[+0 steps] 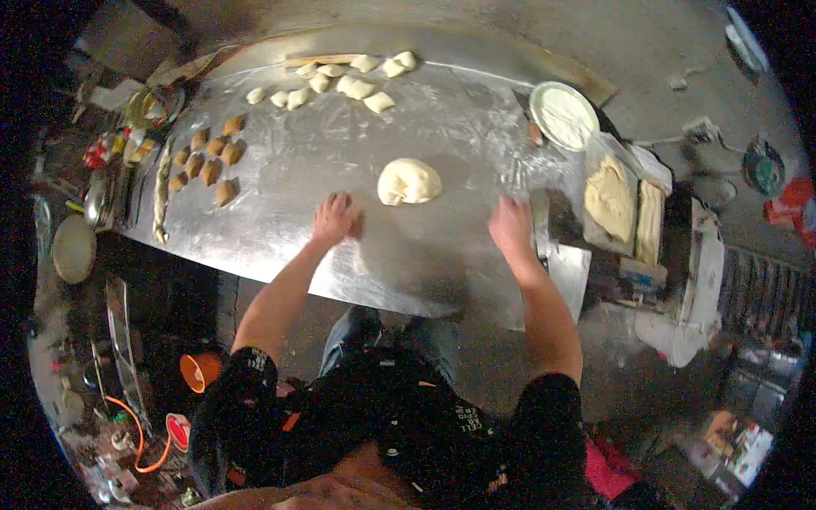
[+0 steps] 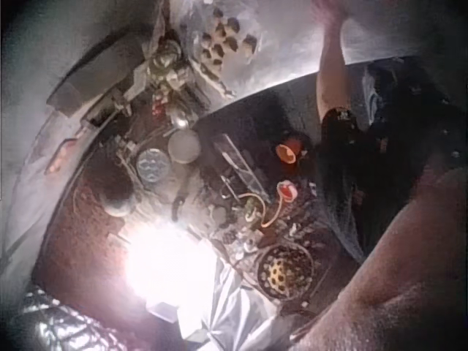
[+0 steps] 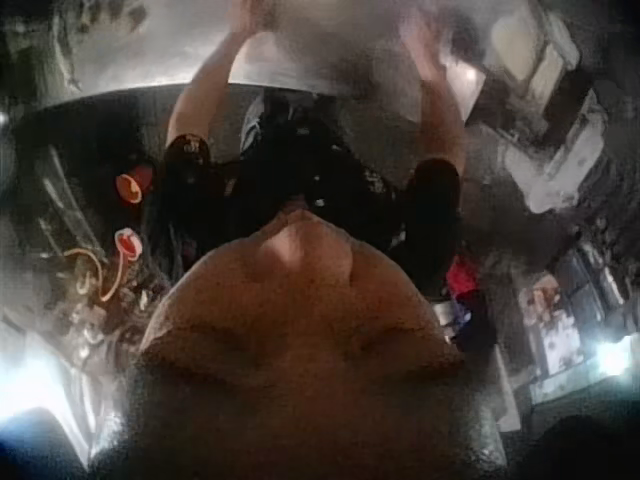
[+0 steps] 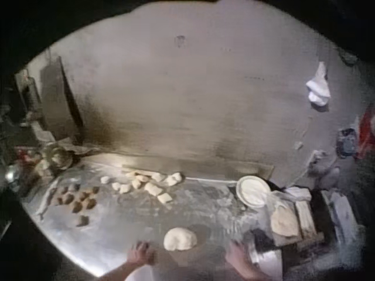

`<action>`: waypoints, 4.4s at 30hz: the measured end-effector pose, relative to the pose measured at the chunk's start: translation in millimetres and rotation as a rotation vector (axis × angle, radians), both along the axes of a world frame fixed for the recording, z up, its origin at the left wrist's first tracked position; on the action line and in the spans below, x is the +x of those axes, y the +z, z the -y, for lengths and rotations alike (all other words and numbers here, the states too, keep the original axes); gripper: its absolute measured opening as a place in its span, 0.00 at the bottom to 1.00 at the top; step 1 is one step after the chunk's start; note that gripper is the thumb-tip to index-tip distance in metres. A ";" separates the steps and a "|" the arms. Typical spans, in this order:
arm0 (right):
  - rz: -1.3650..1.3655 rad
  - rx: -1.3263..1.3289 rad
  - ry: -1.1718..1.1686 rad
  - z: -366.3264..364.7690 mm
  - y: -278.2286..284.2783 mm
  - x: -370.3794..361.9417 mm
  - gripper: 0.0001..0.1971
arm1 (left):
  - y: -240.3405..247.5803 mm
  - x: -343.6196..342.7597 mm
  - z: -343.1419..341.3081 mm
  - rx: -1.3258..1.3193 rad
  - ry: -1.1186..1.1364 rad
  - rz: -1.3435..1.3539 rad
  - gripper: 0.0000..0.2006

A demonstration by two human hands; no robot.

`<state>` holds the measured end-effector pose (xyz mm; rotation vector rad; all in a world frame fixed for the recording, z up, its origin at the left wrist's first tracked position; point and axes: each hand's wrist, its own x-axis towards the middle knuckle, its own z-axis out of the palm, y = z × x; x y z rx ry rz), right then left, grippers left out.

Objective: The person operates a dough sheeter to flatten a large piece of dough, then kneads it on a metal table. They roll the dough into a long rope and cut it into uniform pieces using a bench scraper. The cut pieces are arranged in rows on the table.

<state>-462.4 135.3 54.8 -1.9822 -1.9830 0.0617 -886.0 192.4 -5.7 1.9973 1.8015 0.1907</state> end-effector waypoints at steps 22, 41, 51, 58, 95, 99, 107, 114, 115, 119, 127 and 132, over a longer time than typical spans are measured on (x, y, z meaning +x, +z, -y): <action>0.148 -0.297 0.063 -2.4 -8.9 -201.4 0.39 | 10.3 -70.3 100.0 0.101 -0.115 -0.171 0.33; 0.124 -0.530 0.039 -39.8 -7.2 -201.1 0.38 | 3.6 -66.0 96.8 0.213 -0.138 -0.174 0.32; 0.109 -0.359 0.015 -27.1 -5.5 -203.4 0.31 | -3.3 -67.5 92.3 0.302 -0.151 -0.195 0.30; 0.070 -0.029 0.068 55.1 -33.8 -198.9 0.32 | 3.1 -61.5 96.0 0.264 -0.173 -0.216 0.31; -0.103 -0.363 -0.136 -3.6 -32.9 -178.2 0.32 | 14.1 104.9 11.5 0.210 -0.406 -0.100 0.29; 0.018 0.198 -0.285 -97.6 -38.2 -127.8 0.31 | 29.3 154.6 -76.9 0.228 -0.341 -0.189 0.30; -0.020 -0.194 -0.138 96.7 -39.2 -229.1 0.29 | 39.5 76.3 68.7 0.249 -0.673 -0.067 0.27; -0.047 -0.177 -0.234 -36.4 -35.3 -150.7 0.29 | 21.5 153.9 -40.5 0.203 -0.349 0.022 0.26; -0.077 -0.067 -0.258 -59.9 -36.5 -135.9 0.29 | 17.6 165.6 -64.2 0.242 -0.321 -0.025 0.26; 0.153 0.023 -0.333 -57.8 -45.2 -142.3 0.30 | 2.3 147.4 -80.0 0.421 -0.363 -0.085 0.27; -0.052 -0.205 -0.147 96.0 -37.9 -207.8 0.38 | 30.1 15.5 64.6 0.117 -0.412 -0.124 0.32; 0.007 0.123 -0.257 -67.8 -48.3 -129.6 0.28 | 28.2 93.7 -98.7 0.160 -0.177 -0.151 0.31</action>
